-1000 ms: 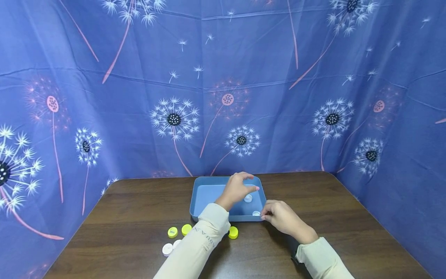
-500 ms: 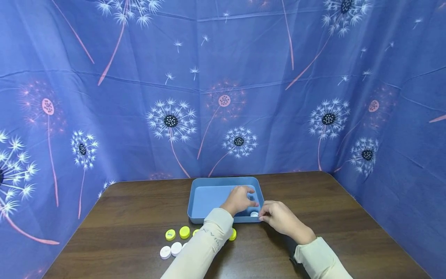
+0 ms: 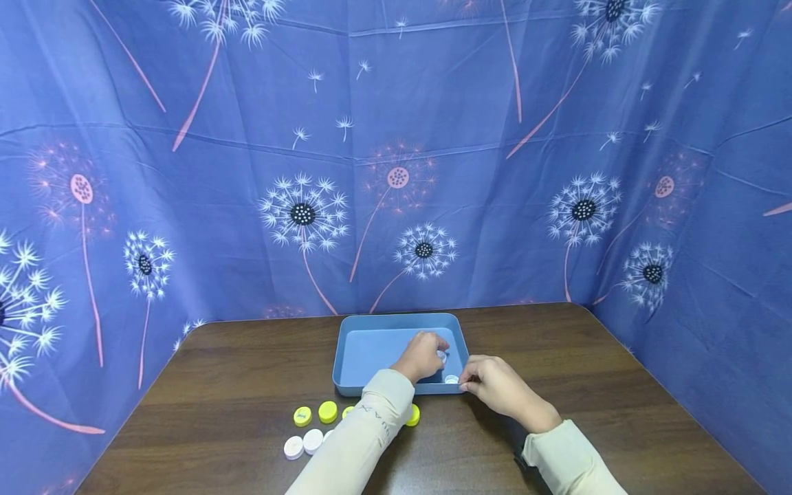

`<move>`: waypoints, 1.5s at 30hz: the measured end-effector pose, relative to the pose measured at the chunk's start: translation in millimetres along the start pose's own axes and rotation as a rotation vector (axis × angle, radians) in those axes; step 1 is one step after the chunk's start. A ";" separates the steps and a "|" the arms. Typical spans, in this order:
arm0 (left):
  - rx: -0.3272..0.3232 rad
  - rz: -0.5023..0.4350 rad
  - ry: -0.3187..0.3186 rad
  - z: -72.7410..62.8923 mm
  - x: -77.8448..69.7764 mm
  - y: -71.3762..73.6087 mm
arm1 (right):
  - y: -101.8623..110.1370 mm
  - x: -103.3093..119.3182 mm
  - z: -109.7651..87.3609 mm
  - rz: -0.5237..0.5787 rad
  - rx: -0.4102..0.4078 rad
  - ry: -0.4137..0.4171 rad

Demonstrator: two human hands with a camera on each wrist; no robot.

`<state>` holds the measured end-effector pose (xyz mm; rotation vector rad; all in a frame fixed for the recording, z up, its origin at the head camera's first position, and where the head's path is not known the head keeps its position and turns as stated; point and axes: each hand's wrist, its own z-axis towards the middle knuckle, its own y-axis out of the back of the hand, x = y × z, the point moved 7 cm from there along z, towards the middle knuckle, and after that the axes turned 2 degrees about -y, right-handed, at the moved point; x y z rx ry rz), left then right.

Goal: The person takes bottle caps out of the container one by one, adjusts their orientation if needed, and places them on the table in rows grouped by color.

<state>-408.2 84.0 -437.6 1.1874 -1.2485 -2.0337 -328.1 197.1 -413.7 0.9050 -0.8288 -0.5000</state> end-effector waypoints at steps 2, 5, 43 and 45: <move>0.009 -0.013 0.008 0.0 1.0 -0.1 | -0.1 0.3 0.4 -0.004 0.000 0.005; 0.022 -0.035 0.033 0.2 2.5 -0.3 | 0.1 0.7 0.9 -0.013 -0.006 0.014; -0.002 -0.203 -0.184 -24.0 -24.8 96.6 | -3.2 -3.2 0.3 -0.032 0.019 -0.030; -0.002 -0.223 -0.202 -31.0 -26.8 107.3 | -3.9 -3.4 0.3 -0.036 0.018 -0.030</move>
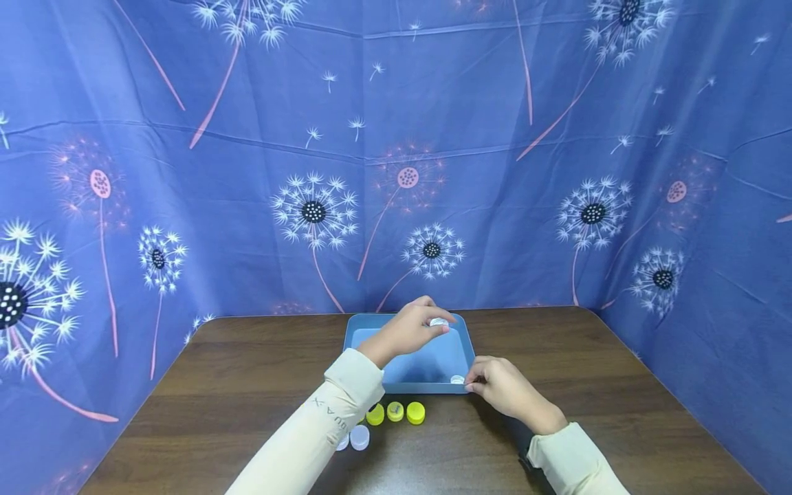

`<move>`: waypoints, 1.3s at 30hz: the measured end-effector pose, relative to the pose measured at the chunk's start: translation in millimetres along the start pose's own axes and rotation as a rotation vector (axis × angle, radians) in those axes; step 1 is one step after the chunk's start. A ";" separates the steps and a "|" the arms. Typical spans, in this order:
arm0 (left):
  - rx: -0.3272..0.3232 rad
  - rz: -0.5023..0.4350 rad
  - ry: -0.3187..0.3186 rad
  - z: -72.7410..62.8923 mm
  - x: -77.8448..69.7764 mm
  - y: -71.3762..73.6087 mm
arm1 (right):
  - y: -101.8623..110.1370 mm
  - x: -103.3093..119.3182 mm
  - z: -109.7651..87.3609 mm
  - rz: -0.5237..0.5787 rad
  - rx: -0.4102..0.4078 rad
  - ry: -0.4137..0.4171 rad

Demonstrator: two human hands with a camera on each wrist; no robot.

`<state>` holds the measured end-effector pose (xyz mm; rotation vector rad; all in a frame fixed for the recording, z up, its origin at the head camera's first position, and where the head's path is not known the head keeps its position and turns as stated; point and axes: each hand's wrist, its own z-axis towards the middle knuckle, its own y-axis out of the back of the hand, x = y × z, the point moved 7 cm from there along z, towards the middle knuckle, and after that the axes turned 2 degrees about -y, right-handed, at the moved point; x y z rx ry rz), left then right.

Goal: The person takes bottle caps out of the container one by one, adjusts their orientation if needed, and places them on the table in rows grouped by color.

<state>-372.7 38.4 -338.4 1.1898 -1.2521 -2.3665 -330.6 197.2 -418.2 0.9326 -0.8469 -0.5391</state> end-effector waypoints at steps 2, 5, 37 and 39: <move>-0.011 -0.015 -0.018 -6.3 -4.9 9.1 | -0.2 -0.6 0.2 -0.001 0.001 -0.004; -0.043 -0.017 -0.050 -17.5 -11.7 20.9 | -0.4 -1.0 0.9 -0.004 -0.006 -0.004; -0.040 -0.031 -0.013 -153.4 12.9 -14.0 | 1.9 0.4 3.0 -0.013 -0.045 0.028; 0.006 0.024 0.002 -155.1 13.1 -21.2 | 0.8 0.1 2.3 -0.009 -0.041 0.026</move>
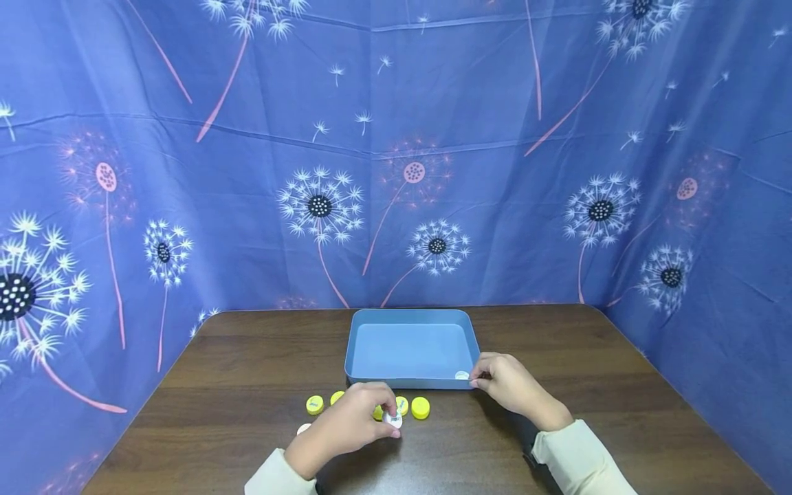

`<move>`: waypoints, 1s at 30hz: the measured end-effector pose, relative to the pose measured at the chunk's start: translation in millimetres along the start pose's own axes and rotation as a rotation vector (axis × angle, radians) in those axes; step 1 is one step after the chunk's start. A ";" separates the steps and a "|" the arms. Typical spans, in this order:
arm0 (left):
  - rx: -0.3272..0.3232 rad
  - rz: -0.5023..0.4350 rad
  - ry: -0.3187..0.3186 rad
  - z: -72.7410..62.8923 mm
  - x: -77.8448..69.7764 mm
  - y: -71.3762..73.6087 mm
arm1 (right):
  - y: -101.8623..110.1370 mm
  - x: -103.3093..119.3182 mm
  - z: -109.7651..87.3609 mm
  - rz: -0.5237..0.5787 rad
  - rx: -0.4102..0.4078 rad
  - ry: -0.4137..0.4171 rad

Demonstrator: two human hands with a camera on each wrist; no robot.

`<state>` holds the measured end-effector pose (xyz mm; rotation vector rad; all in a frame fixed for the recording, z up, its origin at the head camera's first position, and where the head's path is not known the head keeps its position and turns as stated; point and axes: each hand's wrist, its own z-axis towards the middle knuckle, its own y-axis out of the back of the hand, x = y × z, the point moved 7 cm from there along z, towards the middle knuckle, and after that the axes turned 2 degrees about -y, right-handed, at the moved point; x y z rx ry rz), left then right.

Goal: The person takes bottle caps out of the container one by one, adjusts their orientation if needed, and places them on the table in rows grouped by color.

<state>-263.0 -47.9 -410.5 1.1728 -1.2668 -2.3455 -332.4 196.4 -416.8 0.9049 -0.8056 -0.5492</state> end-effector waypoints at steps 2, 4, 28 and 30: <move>0.050 0.061 0.003 -0.6 -1.3 -6.4 | -0.4 -0.4 -0.3 -0.002 -0.001 -0.004; 0.094 0.117 -0.003 -0.7 -3.7 -11.7 | -1.0 -1.2 -0.7 -0.003 0.003 -0.014; 0.178 0.423 -0.042 6.3 -6.5 -23.5 | 1.4 1.5 1.8 0.002 0.013 -0.016; 0.180 0.421 -0.038 6.2 -6.0 -23.6 | 1.2 1.7 2.1 -0.003 0.011 -0.013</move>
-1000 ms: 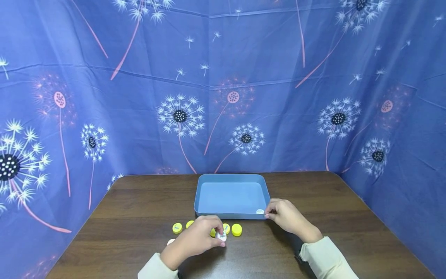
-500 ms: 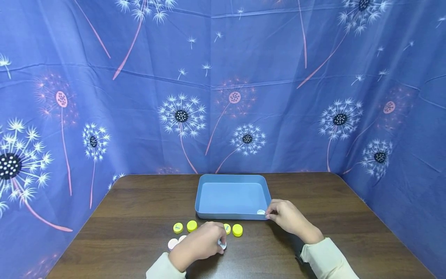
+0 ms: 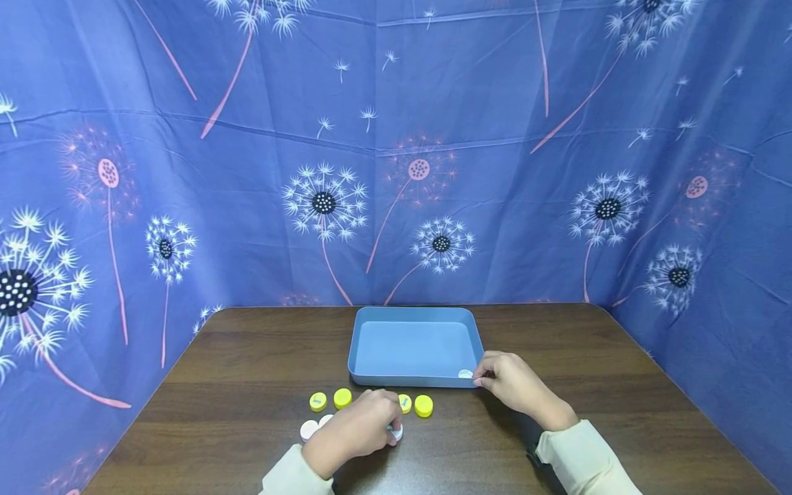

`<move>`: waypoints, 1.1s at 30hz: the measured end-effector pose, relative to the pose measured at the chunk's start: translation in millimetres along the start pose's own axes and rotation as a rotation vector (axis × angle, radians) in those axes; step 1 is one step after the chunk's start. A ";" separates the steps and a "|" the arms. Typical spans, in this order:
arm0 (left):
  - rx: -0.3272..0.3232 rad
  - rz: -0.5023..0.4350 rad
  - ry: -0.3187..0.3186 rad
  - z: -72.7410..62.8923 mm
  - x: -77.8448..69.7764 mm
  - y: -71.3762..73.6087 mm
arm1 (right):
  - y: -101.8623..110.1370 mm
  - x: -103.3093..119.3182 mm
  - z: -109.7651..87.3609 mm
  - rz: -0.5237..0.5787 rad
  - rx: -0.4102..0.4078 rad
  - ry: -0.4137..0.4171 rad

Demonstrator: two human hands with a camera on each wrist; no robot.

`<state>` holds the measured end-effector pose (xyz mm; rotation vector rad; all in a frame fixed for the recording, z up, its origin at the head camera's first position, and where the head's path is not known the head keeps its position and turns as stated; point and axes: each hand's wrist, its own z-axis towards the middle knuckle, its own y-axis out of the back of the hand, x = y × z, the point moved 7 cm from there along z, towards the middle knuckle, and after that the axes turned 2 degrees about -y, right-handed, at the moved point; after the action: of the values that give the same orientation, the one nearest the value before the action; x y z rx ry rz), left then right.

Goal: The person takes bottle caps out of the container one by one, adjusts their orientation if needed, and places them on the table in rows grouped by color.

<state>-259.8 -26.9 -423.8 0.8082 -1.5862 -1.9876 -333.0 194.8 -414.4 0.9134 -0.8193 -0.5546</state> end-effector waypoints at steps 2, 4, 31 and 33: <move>0.000 -0.004 0.001 0.0 0.5 -0.4 | -0.6 -0.4 0.1 -0.005 -0.002 0.002; 0.000 0.001 0.001 -0.1 0.7 -0.3 | -1.1 -1.0 0.2 -0.008 -0.003 0.002; -0.356 -0.343 0.041 77.4 6.0 97.8 | -0.6 -1.2 3.4 -0.014 0.014 0.011; -0.356 -0.365 0.052 90.7 5.2 95.2 | -1.3 -0.4 3.4 -0.009 0.019 0.018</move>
<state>-326.8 11.8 -317.4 1.0454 -1.0621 -2.3882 -336.1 192.9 -414.4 0.9385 -0.8054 -0.5464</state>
